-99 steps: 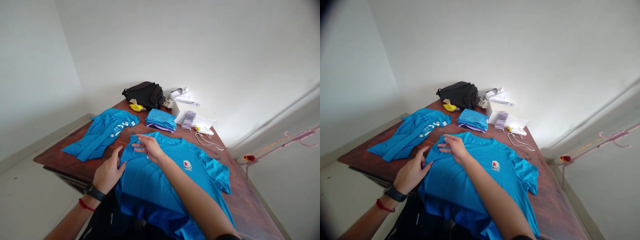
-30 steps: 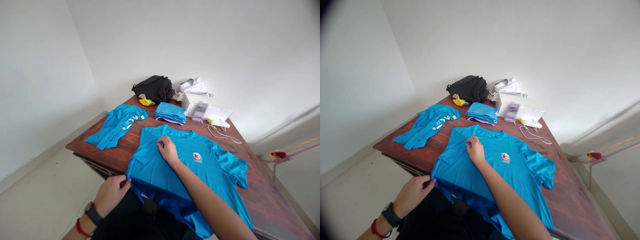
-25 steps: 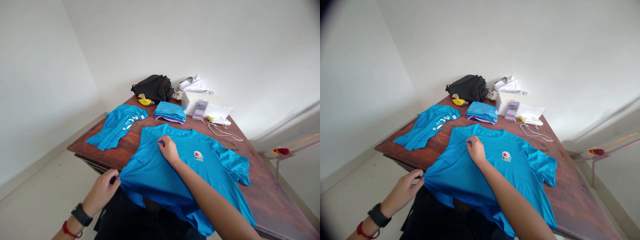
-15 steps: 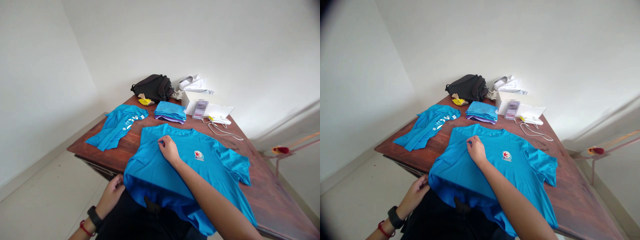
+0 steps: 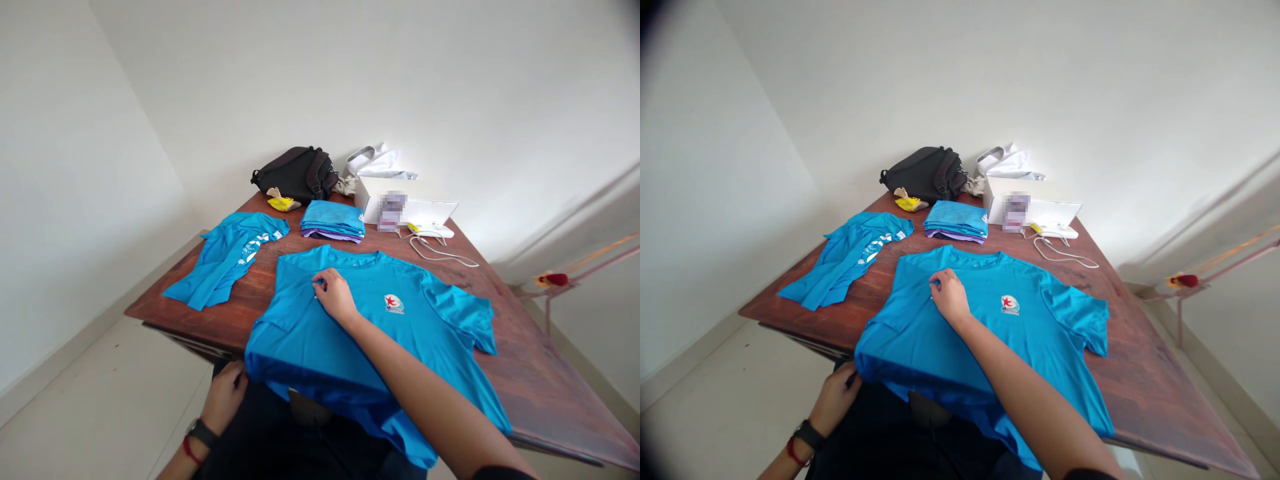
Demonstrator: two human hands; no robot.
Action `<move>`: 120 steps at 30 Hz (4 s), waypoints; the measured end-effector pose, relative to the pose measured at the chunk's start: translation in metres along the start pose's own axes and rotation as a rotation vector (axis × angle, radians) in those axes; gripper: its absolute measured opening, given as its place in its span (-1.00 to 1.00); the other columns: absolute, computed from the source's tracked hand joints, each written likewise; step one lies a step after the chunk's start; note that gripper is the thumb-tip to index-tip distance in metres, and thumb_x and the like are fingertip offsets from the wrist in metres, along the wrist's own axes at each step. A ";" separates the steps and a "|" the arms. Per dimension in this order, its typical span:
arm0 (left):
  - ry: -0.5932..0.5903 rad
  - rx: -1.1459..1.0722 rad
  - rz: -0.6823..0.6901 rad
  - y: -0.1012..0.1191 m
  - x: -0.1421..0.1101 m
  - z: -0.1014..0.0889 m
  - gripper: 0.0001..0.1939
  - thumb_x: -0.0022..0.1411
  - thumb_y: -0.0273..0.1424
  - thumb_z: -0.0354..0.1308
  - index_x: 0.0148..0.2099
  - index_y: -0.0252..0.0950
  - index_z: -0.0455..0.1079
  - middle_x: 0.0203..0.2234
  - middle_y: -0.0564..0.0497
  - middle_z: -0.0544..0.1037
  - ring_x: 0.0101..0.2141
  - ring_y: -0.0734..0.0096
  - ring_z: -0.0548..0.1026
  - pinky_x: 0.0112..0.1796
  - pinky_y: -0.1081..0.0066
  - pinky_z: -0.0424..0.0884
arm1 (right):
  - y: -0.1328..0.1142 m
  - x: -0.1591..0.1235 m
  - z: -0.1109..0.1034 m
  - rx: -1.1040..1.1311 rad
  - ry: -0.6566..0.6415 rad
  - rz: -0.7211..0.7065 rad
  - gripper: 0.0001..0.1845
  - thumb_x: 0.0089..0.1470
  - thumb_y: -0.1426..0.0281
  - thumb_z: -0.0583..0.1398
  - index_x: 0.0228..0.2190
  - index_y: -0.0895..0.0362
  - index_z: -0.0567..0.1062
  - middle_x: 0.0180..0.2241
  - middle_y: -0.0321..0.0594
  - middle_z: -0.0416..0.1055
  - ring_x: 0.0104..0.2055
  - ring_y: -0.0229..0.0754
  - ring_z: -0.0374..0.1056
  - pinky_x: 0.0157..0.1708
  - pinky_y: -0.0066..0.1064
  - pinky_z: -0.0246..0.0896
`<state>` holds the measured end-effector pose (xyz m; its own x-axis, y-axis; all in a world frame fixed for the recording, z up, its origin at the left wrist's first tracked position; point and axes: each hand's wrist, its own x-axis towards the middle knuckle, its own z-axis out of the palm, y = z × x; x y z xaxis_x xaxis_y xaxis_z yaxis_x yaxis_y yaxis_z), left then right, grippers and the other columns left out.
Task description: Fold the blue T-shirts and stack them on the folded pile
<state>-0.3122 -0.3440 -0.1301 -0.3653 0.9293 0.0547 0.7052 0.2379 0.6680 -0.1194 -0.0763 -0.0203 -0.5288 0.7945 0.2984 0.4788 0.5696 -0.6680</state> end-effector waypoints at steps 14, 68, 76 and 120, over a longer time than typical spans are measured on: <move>0.167 0.183 0.387 0.111 0.062 -0.078 -0.55 0.29 -0.35 0.11 0.21 -0.21 0.29 0.10 -0.14 0.42 0.12 0.11 0.39 0.16 0.11 0.30 | 0.003 0.007 -0.007 0.107 0.027 0.048 -0.86 0.06 0.52 0.24 -0.30 0.12 0.56 -0.29 -0.24 0.56 -0.35 -0.25 0.43 -0.24 -0.46 0.27; -0.240 -0.320 0.232 0.095 0.298 -0.062 -0.74 0.10 -0.29 0.29 -0.17 -0.29 0.52 -0.49 0.10 0.45 -0.44 0.46 0.44 -0.42 0.50 0.39 | -0.022 -0.015 -0.010 0.158 -0.634 -0.490 -0.73 0.15 0.14 0.30 -0.21 0.03 0.67 -0.30 -0.24 0.50 -0.33 -0.26 0.40 -0.34 -0.47 0.23; -0.070 -0.273 0.323 0.086 0.294 -0.040 -0.86 0.15 -0.41 0.25 -0.21 -0.32 0.50 -0.43 0.03 0.51 -0.42 0.41 0.48 -0.40 0.45 0.43 | -0.038 -0.024 -0.004 -0.005 -0.513 -0.502 -0.62 0.17 0.09 0.26 -0.11 0.08 0.59 -0.20 -0.13 0.46 -0.19 -0.13 0.39 -0.19 -0.32 0.32; 0.037 0.251 -0.042 0.110 0.081 -0.067 -0.66 0.30 -0.26 0.13 0.11 -0.11 0.35 -0.29 0.00 0.58 -0.26 0.24 0.56 -0.39 0.45 0.28 | -0.045 -0.027 0.007 0.259 -0.625 -0.445 -0.57 0.10 0.34 0.36 0.02 0.03 0.51 0.07 -0.08 0.49 0.25 0.02 0.29 0.32 0.10 -0.06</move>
<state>-0.3053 -0.2612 -0.0025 -0.4162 0.9072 0.0607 0.8161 0.3433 0.4649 -0.1313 -0.1252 -0.0036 -0.9621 0.1971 0.1884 -0.0054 0.6770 -0.7359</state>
